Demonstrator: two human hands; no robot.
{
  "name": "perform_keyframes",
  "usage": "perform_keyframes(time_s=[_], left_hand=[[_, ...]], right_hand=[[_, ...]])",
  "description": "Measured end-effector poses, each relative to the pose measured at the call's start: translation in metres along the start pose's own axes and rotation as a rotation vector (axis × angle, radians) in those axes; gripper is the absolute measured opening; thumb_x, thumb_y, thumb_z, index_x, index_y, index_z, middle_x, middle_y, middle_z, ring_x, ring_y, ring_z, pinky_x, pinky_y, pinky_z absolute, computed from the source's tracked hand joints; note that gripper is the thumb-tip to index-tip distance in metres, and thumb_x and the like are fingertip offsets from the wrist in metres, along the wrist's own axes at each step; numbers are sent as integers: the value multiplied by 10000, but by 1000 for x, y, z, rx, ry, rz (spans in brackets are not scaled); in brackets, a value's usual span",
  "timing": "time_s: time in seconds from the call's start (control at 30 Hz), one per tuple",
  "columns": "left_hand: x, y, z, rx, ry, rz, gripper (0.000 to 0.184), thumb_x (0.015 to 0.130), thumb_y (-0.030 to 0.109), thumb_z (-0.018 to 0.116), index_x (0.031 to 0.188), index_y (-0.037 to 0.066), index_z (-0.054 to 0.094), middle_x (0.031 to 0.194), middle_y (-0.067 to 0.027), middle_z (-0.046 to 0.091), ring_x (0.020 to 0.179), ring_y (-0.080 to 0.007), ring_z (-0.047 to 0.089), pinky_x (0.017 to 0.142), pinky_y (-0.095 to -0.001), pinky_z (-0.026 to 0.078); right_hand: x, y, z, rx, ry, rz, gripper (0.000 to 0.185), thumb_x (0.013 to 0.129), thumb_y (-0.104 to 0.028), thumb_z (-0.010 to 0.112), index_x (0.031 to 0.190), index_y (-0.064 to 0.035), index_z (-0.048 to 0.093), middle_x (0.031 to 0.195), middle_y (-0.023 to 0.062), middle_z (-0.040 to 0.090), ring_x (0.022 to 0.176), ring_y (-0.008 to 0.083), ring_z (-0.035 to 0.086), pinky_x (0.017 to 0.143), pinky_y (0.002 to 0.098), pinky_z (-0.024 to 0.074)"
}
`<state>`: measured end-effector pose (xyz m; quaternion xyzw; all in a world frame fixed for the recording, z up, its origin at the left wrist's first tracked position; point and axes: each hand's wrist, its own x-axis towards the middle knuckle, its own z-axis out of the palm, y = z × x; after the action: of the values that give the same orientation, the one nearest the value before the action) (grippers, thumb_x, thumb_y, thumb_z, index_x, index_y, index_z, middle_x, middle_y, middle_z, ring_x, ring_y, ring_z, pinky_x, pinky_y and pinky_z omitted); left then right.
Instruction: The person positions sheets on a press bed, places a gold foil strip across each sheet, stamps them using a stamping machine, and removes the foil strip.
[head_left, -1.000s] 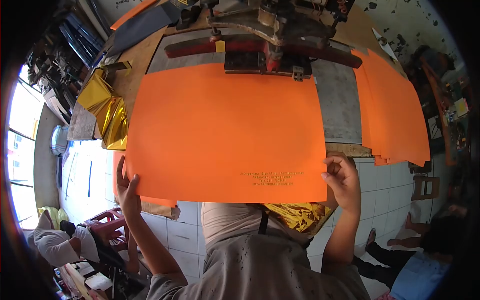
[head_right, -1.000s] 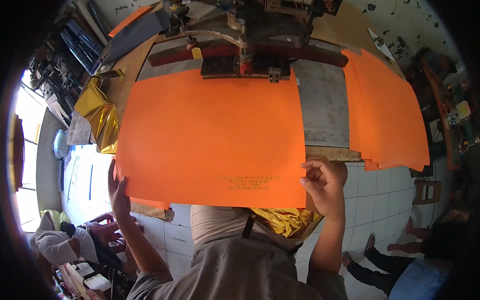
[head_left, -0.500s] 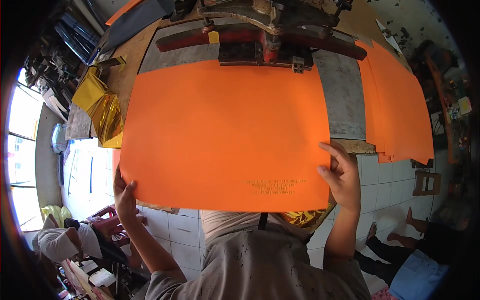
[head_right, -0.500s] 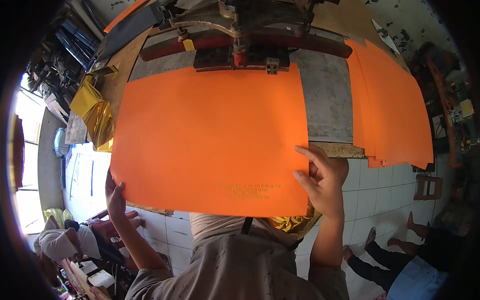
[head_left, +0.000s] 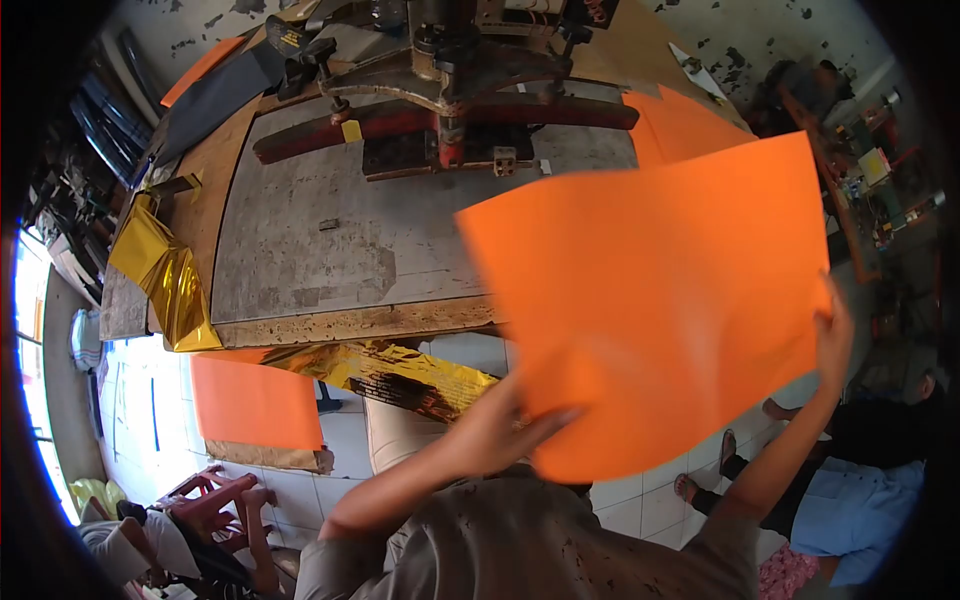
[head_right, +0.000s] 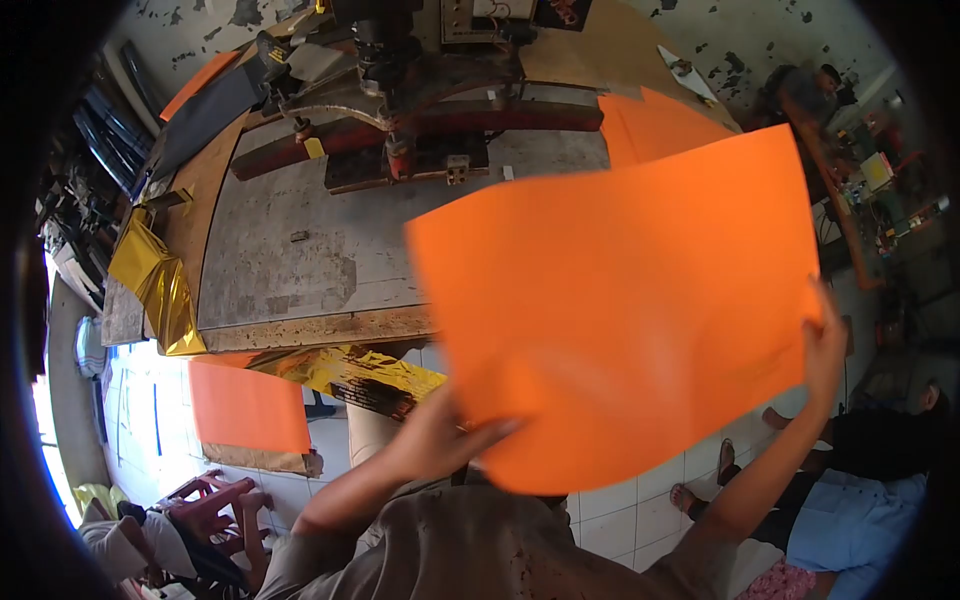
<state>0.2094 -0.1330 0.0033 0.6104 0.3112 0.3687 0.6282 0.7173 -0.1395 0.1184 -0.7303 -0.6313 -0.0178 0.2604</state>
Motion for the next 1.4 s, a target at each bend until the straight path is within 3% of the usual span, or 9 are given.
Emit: perform_keyframes(time_s=[0.1, 0.2, 0.3, 0.4, 0.5, 0.7, 0.97, 1.2, 1.4], left_hand=[[101, -18, 58, -319, 2, 312, 644, 1037, 100, 637, 1567, 3, 285, 1394, -162, 571, 1212, -202, 618, 1017, -344, 509], [124, -17, 72, -634, -7, 211, 694, 1055, 118, 604, 1616, 37, 204, 1471, -194, 517, 1174, -202, 646, 1007, -349, 520], [67, -7, 34, -74, -44, 81, 608, 1041, 138, 628, 1569, 20, 350, 1469, -177, 553, 1174, -187, 653, 1007, -356, 526], [-19, -27, -33, -147, -361, -291, 313, 1033, 164, 641, 1296, -4, 664, 1101, -89, 759, 1043, -153, 705, 952, -338, 554], [-118, -73, -111, -93, -331, -481, 326, 1034, 225, 645, 1261, -8, 654, 952, -83, 759, 745, -126, 706, 667, -266, 572], [-288, -209, -227, 612, 778, -601, 224, 950, 221, 694, 1047, 23, 657, 773, -76, 686, 641, -183, 648, 600, -336, 537], [-271, -308, -259, 1391, 938, -916, 608, 751, 380, 897, 1176, 115, 551, 1235, -142, 506, 1199, -338, 507, 942, -466, 463], [-298, -349, -269, 1440, 917, -822, 441, 843, 316, 793, 1133, 77, 564, 1191, -177, 563, 1104, -373, 580, 849, -479, 524], [-353, -366, -305, 1249, 992, -740, 216, 953, 221, 663, 907, 10, 678, 872, -229, 687, 799, -389, 689, 747, -469, 545]], right_hand=[[80, 104, -43, -176, 21, -74, 692, 856, 129, 504, 1508, -101, 519, 1560, 133, 504, 1469, 295, 442, 1216, 387, 311], [125, 146, -33, -590, 83, 15, 591, 945, -55, 590, 1522, -139, 499, 1601, 126, 449, 1486, 343, 402, 1204, 448, 331], [130, 160, 27, -955, 152, 97, 554, 1005, -217, 634, 1537, -189, 480, 1645, 125, 372, 1508, 372, 348, 1204, 492, 326], [114, 149, 103, -364, -70, 43, 611, 1048, -433, 561, 1573, -153, 426, 1667, 153, 323, 1534, 355, 296, 1243, 472, 255], [98, 134, 158, -206, -150, 90, 690, 1054, -549, 480, 1588, -121, 395, 1678, 172, 292, 1544, 357, 269, 1258, 467, 220], [172, 195, 177, -142, -186, 237, 907, 1002, -763, 315, 1632, -109, 301, 1699, 148, 252, 1581, 350, 176, 1269, 494, 180], [187, 96, 169, -521, -149, 284, 740, 1064, -608, 382, 1621, -124, 321, 1675, 169, 291, 1578, 338, 196, 1257, 527, 222], [6, -125, 182, -67, 76, -328, 529, 1098, -326, 480, 1569, -95, 417, 1635, 145, 374, 1537, 336, 303, 1254, 528, 223], [-87, -205, 236, 60, -68, -521, 575, 1048, -392, 516, 1510, -53, 474, 1610, 154, 409, 1547, 393, 268, 1245, 574, 189]])
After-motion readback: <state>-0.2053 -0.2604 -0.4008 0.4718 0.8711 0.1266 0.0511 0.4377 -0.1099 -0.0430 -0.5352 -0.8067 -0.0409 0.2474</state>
